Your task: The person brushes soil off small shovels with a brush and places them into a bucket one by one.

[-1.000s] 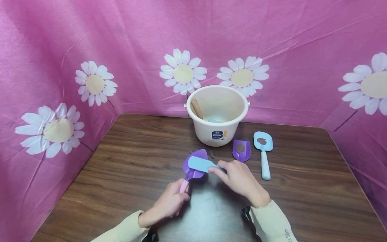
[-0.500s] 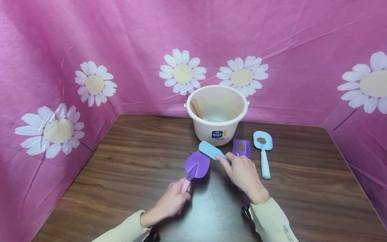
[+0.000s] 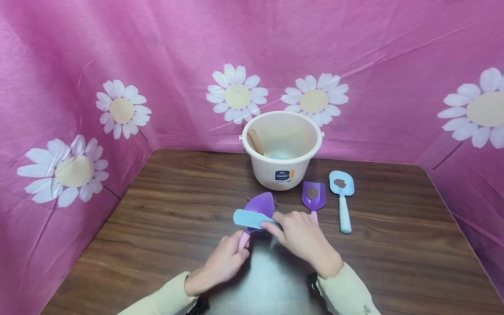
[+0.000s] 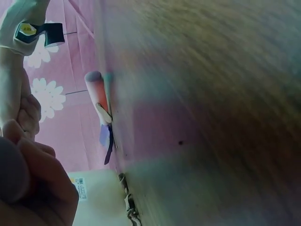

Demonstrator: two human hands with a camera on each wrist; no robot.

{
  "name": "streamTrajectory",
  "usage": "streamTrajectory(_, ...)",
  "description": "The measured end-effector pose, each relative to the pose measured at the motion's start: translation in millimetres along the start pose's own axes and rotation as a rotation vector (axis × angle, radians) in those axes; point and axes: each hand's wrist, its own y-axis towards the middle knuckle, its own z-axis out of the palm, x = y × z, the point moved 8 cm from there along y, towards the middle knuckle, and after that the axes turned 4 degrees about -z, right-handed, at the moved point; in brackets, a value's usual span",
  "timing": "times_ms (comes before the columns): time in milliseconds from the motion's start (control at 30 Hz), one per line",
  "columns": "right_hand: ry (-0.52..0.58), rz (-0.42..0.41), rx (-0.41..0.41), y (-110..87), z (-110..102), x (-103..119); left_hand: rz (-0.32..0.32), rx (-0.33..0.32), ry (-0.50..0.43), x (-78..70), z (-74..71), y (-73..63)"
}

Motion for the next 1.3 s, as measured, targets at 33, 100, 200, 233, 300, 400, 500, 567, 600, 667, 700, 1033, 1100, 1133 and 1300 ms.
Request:
streamTrajectory(33,0.005,0.008,-0.001,-0.1,0,-1,0.008,-0.007,0.014,-0.5,-0.3,-0.4)
streamTrajectory(100,0.014,0.023,-0.002,-0.6,-1,-3,0.017,-0.019,0.040,-1.4,-1.3,-1.0)
streamTrajectory(200,0.028,0.046,-0.005,-0.9,-1,-5,0.029,-0.038,0.073,-2.7,-3.5,-1.7)
streamTrajectory(233,0.033,0.051,-0.005,-1.0,-1,-6,0.031,-0.041,0.081,-3.1,-4.1,-1.9)
streamTrajectory(300,0.043,0.056,-0.005,-0.8,-1,-7,0.032,-0.042,0.089,-3.7,-5.1,-2.3)
streamTrajectory(400,0.056,0.070,-0.008,-0.7,0,-12,0.030,-0.029,0.079,-3.7,-5.1,-3.1)
streamTrajectory(500,0.064,0.100,-0.009,-1.6,1,-18,0.034,-0.014,0.067,-4.1,-4.8,-4.6)
streamTrajectory(567,0.070,0.122,-0.010,-2.3,1,-23,0.038,-0.009,0.063,-4.1,-4.6,-5.5)
streamTrajectory(600,0.076,0.135,-0.007,-2.7,1,-25,0.041,-0.010,0.064,-4.2,-4.7,-6.0)
streamTrajectory(667,0.089,0.165,0.007,-3.1,3,-30,0.047,-0.011,0.067,-4.6,-4.9,-7.0)
streamTrajectory(700,0.095,0.185,0.009,-3.6,3,-34,0.051,-0.013,0.069,-4.6,-5.0,-7.5)
streamTrajectory(1033,0.048,0.367,-0.018,-18.1,1,-68,0.055,0.000,0.054,-6.5,-3.0,-10.8)
streamTrajectory(1100,0.041,0.348,-0.045,-17.3,-3,-66,0.052,0.002,0.045,-6.1,-2.7,-10.0)
streamTrajectory(1133,0.041,0.338,-0.060,-16.7,-5,-64,0.049,0.001,0.039,-5.7,-2.9,-9.3)
streamTrajectory(1300,0.069,0.219,-0.080,-12.0,-10,-46,0.038,-0.012,0.003,-4.1,-6.9,-2.9)
